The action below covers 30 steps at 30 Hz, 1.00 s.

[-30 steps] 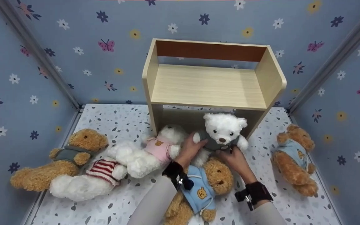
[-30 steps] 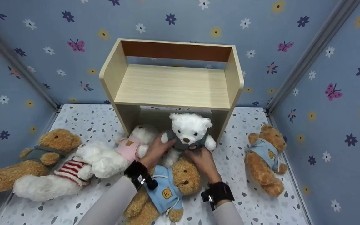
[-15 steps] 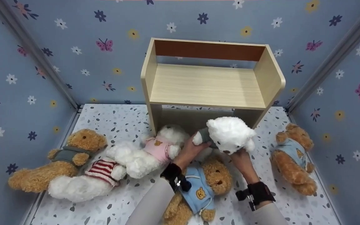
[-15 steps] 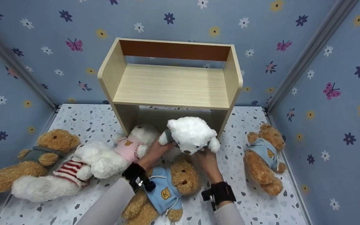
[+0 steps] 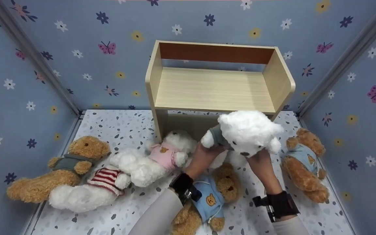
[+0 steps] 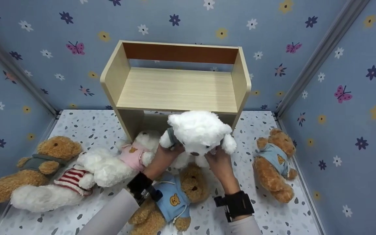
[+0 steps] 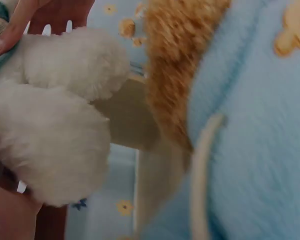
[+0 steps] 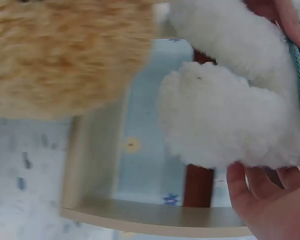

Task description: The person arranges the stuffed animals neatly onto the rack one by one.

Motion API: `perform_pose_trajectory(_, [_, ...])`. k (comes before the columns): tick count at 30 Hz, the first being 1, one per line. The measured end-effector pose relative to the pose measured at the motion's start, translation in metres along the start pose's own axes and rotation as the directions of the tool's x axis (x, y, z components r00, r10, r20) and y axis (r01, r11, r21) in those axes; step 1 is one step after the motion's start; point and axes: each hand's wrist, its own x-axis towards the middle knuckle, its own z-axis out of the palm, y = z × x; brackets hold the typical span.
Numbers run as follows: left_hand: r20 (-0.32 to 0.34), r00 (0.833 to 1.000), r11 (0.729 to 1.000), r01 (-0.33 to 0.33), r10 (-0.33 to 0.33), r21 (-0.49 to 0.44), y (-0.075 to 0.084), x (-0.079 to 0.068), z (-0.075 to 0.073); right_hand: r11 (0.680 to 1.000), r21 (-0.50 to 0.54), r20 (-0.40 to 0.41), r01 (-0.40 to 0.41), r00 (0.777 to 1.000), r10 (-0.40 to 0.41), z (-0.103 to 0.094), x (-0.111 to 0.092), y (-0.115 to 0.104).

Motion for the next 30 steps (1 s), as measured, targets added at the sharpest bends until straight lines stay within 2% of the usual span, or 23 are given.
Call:
perform_pose_trajectory(2, [-0.053, 0.998, 1.0, -0.019, 0.02, 0.013, 0.008, 0.002, 0.005, 0.995, 0.023, 0.009, -0.097, 0.995, 0.097, -0.006, 0.003, -0.038])
perform_pose_trajectory(3, [-0.077, 0.997, 0.999, -0.024, 0.026, 0.024, 0.012, 0.003, 0.008, 0.99, 0.015, 0.007, -0.143, 0.99, 0.143, -0.008, 0.004, -0.049])
perform_pose_trajectory(5, [-0.12, 0.993, 0.996, -0.009, 0.019, 0.086, 0.021, 0.003, 0.011, 0.981, 0.05, 0.012, -0.187, 0.982, 0.186, -0.013, 0.007, -0.062])
perform_pose_trajectory(7, [-0.136, 0.991, 0.994, 0.017, -0.002, 0.104, 0.028, 0.004, 0.014, 0.978, 0.053, 0.016, -0.2, 0.98, 0.199, -0.017, 0.008, -0.068])
perform_pose_trajectory(11, [-0.159, 0.986, 0.992, 0.061, -0.043, 0.111, 0.039, 0.004, 0.017, 0.986, 0.054, 0.008, -0.156, 0.988, 0.156, -0.019, 0.013, -0.068])
perform_pose_trajectory(16, [-0.202, 0.979, 0.994, 0.043, -0.022, 0.102, 0.052, 0.004, 0.02, 0.987, 0.146, -0.019, -0.067, 0.997, 0.07, -0.021, 0.019, -0.078])
perform_pose_trajectory(18, [-0.203, 0.979, 0.995, 0.028, -0.008, 0.099, 0.06, 0.005, 0.021, 0.981, 0.19, -0.033, -0.034, 0.999, 0.041, -0.022, 0.023, -0.083])
perform_pose_trajectory(24, [-0.161, 0.986, 0.994, -0.027, 0.044, 0.107, 0.079, 0.007, 0.018, 0.965, 0.264, -0.079, -0.014, 0.996, 0.036, -0.028, 0.044, -0.109])
perform_pose_trajectory(30, [-0.084, 0.984, 0.987, -0.153, 0.157, 0.055, 0.081, 0.008, 0.009, 0.951, 0.295, -0.148, 0.089, 0.988, -0.046, -0.035, 0.08, -0.124])
